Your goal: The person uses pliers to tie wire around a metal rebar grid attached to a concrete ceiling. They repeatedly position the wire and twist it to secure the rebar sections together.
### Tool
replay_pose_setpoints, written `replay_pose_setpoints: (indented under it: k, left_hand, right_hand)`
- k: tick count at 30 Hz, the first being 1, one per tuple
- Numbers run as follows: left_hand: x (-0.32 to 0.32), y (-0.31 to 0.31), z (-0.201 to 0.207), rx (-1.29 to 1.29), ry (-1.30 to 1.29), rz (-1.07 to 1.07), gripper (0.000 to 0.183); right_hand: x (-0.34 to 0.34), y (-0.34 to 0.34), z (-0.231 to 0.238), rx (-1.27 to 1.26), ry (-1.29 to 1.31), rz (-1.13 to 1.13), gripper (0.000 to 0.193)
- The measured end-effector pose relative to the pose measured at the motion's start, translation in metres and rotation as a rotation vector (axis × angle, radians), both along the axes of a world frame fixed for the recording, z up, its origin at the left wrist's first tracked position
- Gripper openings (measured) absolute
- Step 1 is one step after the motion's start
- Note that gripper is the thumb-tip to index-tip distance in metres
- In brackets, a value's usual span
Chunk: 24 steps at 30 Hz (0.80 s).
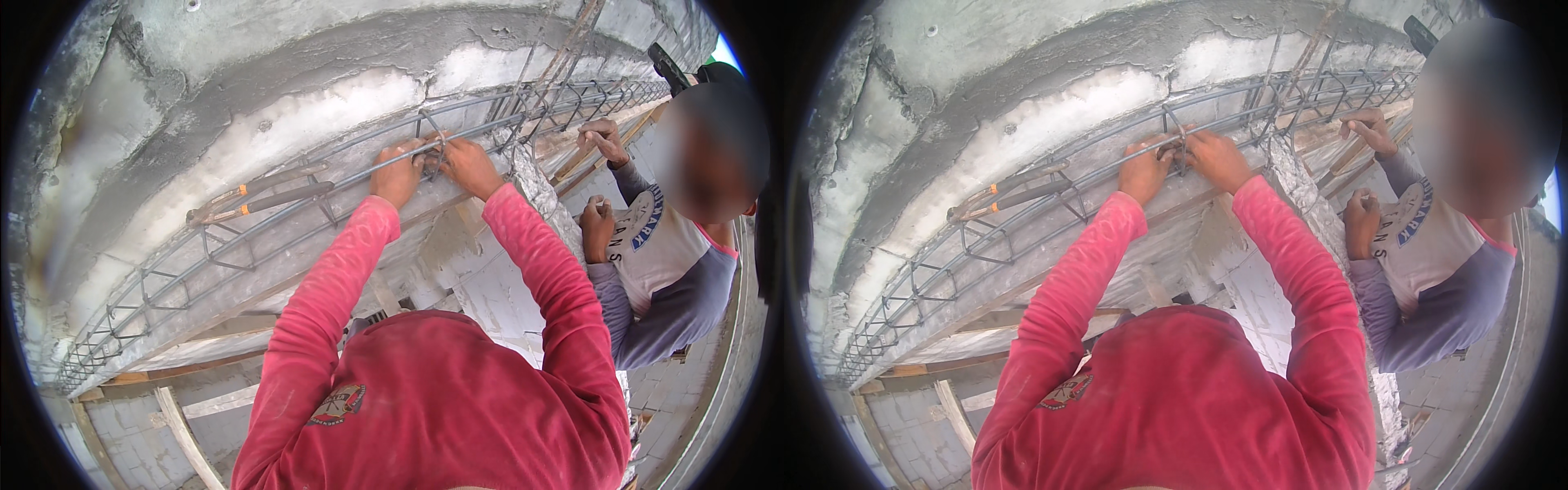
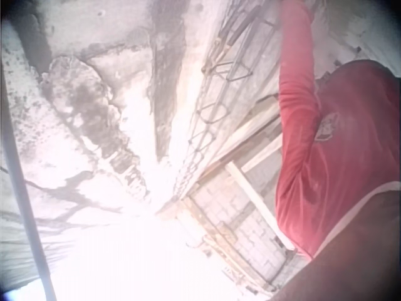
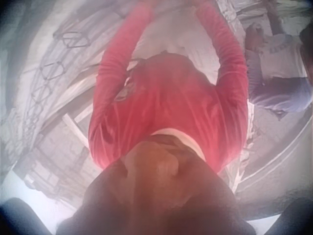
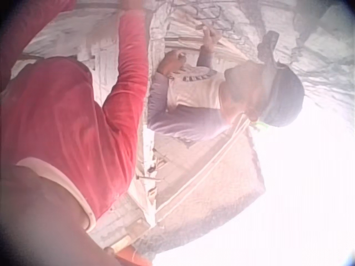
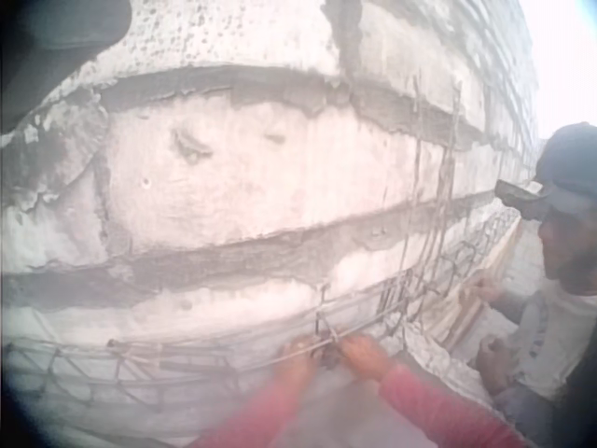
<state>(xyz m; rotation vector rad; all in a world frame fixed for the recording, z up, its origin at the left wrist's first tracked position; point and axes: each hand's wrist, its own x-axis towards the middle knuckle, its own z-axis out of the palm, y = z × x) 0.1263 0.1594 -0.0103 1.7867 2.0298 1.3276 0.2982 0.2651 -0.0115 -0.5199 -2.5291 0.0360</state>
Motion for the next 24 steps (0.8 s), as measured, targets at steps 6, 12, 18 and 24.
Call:
replay_pose_setpoints:
  k: [6,12,18,24]
  left_hand:
    - [0.002,-0.004,0.009,-0.111,-0.041,0.002,0.031]
    - [-0.004,-0.008,0.005,-0.089,-0.218,-0.032,0.032]
    - [0.01,-0.089,-0.001,0.131,-0.156,-0.029,0.035]
    - [-0.034,-0.192,0.072,0.521,0.274,-0.035,0.029]
  right_hand:
    - [0.001,0.008,0.005,0.135,0.001,0.14,0.026]
    - [0.0,0.02,0.004,0.182,-0.134,0.131,0.017]
    - [-0.021,-0.019,0.028,-0.445,0.011,-0.158,0.035]
    - [-0.019,-0.004,0.02,-1.126,0.165,-0.353,0.023]
